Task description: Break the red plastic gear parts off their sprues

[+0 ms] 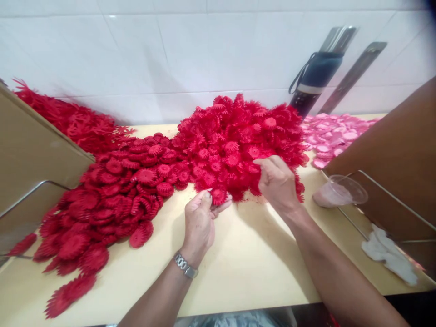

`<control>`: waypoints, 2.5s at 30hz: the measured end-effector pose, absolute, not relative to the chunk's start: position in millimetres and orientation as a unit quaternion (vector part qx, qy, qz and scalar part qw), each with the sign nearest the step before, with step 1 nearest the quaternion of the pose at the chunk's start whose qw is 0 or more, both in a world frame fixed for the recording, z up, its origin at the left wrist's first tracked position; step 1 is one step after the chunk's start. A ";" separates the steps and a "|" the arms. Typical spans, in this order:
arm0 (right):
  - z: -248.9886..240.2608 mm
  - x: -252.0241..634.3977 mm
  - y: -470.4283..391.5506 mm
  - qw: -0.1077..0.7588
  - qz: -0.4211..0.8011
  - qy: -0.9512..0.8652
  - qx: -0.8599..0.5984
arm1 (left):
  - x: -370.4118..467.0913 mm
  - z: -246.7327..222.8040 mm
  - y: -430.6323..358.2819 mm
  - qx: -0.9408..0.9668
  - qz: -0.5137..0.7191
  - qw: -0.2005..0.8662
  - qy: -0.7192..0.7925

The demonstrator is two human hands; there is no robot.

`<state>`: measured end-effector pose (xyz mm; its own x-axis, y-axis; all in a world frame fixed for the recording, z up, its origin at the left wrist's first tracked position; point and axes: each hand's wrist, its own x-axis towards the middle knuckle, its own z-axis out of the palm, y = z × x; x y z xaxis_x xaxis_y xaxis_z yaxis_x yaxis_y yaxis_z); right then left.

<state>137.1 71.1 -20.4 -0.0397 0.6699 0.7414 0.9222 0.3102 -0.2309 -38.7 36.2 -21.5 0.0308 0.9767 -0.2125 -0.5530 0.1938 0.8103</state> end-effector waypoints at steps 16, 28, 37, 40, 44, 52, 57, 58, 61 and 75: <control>-20.0 122.0 68.0 0.410 -0.097 -0.755 -0.502 | -41.0 -20.9 39.0 0.211 0.543 0.728 0.363; -17.1 93.8 54.6 0.398 0.165 -0.793 -0.430 | -38.2 -19.8 35.0 0.267 0.528 0.726 0.350; -27.4 92.9 55.6 0.400 -0.005 -0.788 -0.468 | -35.5 -23.8 35.6 0.269 0.560 0.689 0.373; -24.1 111.7 61.1 0.386 -0.100 -0.755 -0.520 | -38.5 -22.4 37.1 0.253 0.563 0.684 0.390; -11.8 145.9 68.6 0.325 -0.201 -0.693 -0.612 | -43.1 -19.8 38.0 0.240 0.557 0.693 0.389; -8.7 105.9 56.1 0.373 0.070 -0.779 -0.499 | -37.8 -20.9 35.6 0.266 0.554 0.700 0.364; -13.2 88.8 52.5 0.397 0.207 -0.768 -0.459 | -36.3 -24.1 33.7 0.292 0.556 0.689 0.362; -13.6 89.0 52.5 0.405 0.212 -0.764 -0.456 | -36.4 -24.3 33.6 0.292 0.556 0.688 0.364; -17.2 88.2 52.3 0.413 0.186 -0.765 -0.458 | -36.4 -24.6 33.7 0.290 0.558 0.686 0.366; -0.7 152.0 69.1 0.406 -0.193 -0.650 -0.613 | -41.7 -17.2 38.7 0.234 0.562 0.686 0.399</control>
